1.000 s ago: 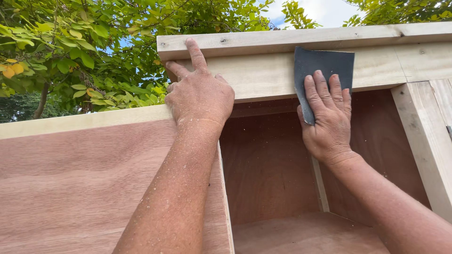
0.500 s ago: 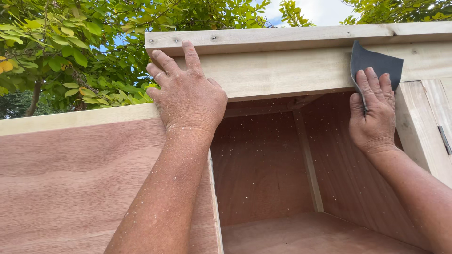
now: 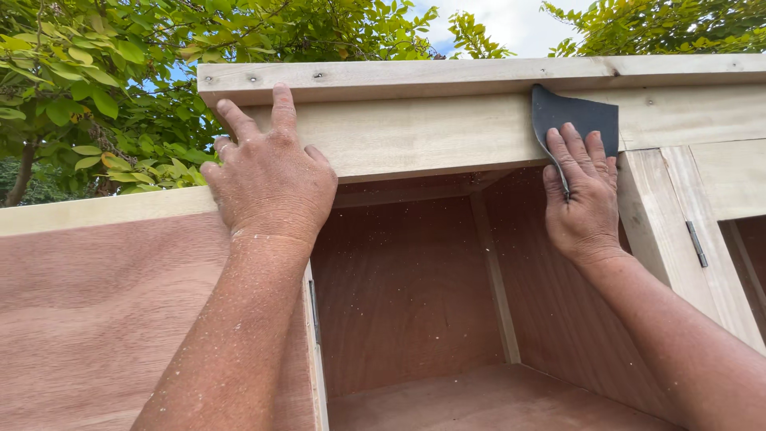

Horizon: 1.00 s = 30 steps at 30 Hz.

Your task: The person sands a wooden cabinet with sandpaper, rubbing the interior dividers, shelf edges, side panels, and the top rail of the unfinished furniture. They steady the cabinet with one hand while moving the sandpaper across different surfaces and panels.

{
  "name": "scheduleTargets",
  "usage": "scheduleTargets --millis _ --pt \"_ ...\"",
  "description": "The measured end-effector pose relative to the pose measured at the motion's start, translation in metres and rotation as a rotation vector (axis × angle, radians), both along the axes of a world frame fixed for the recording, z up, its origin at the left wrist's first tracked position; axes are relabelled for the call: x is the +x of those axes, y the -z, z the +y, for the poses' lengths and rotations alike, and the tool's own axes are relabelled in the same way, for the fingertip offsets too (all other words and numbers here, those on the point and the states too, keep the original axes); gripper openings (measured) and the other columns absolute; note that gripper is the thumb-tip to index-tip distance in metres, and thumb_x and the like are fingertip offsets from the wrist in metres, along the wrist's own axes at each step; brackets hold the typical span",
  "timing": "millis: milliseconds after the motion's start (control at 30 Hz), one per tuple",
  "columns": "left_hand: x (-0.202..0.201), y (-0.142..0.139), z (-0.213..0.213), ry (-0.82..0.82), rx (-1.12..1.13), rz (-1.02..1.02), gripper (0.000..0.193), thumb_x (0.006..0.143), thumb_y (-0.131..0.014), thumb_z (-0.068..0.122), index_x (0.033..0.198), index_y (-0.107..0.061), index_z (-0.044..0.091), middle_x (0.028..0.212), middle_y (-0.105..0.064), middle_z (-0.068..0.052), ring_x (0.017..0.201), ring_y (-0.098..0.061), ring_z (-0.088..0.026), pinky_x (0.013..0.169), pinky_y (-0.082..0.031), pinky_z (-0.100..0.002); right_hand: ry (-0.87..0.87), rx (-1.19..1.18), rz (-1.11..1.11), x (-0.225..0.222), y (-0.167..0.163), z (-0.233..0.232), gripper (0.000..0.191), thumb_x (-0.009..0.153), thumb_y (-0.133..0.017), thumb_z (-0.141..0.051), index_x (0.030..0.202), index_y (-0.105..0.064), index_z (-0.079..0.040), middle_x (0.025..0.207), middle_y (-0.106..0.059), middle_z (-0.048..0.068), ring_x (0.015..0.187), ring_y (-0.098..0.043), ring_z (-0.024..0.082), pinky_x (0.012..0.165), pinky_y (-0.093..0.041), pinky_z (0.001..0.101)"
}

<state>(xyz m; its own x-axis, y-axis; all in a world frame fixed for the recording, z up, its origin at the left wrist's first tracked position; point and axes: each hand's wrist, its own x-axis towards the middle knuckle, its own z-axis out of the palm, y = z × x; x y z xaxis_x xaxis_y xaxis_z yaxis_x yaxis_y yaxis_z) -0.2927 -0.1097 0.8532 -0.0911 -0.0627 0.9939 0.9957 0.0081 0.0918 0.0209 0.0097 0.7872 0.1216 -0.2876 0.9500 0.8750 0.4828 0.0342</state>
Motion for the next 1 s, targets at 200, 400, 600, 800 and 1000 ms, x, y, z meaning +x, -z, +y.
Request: scheduleTargets --millis 200,400,600,800,1000 --pt "0.021 0.005 0.012 -0.190 -0.059 -0.026 0.064 0.089 -0.054 0.034 0.152 -0.046 0.028 0.157 -0.034 -0.032 0.133 -0.039 -0.061 0.103 -0.029 -0.071 -0.063 0.069 -0.098 -0.062 0.006 0.013 0.049 0.107 -0.052 -0.033 0.155 -0.051 -0.021 0.164 -0.043 0.009 0.156 -0.026 0.040 0.127 -0.012 0.0558" --pt "0.008 0.008 0.021 -0.081 -0.034 -0.026 0.061 0.090 -0.054 0.037 0.149 -0.051 0.026 0.158 -0.034 -0.029 0.140 -0.033 -0.053 0.104 -0.027 -0.071 -0.024 -0.001 -0.108 -0.016 0.008 0.012 0.048 0.109 -0.050 -0.033 0.155 -0.051 -0.022 0.165 -0.043 0.007 0.157 -0.028 0.037 0.127 -0.013 0.0538" --pt "0.013 0.005 0.018 -0.152 -0.028 0.004 0.062 0.089 -0.053 0.036 0.149 -0.048 0.022 0.158 -0.037 -0.016 0.144 -0.031 -0.036 0.102 -0.026 -0.075 -0.006 -0.021 0.073 -0.011 0.001 0.004 0.047 0.113 -0.049 -0.033 0.157 -0.048 -0.019 0.166 -0.040 0.011 0.156 -0.024 0.041 0.126 -0.011 0.0576" --pt "0.013 0.006 0.008 -0.068 -0.070 -0.025 0.058 0.091 -0.054 0.035 0.148 -0.051 0.024 0.160 -0.037 -0.012 0.146 -0.034 -0.031 0.104 -0.029 -0.072 -0.020 -0.012 -0.285 -0.084 0.004 0.012 0.048 0.108 -0.050 -0.031 0.156 -0.048 -0.027 0.165 -0.042 0.003 0.156 -0.027 0.032 0.129 -0.012 0.0525" --pt "0.015 0.004 0.007 -0.086 -0.069 -0.003 0.062 0.088 -0.054 0.032 0.149 -0.048 0.024 0.160 -0.035 -0.012 0.145 -0.035 -0.033 0.100 -0.032 -0.070 -0.050 -0.011 -0.025 -0.002 0.006 -0.009 0.044 0.114 -0.046 -0.034 0.156 -0.048 -0.023 0.166 -0.041 0.008 0.158 -0.025 0.039 0.128 -0.014 0.0532"
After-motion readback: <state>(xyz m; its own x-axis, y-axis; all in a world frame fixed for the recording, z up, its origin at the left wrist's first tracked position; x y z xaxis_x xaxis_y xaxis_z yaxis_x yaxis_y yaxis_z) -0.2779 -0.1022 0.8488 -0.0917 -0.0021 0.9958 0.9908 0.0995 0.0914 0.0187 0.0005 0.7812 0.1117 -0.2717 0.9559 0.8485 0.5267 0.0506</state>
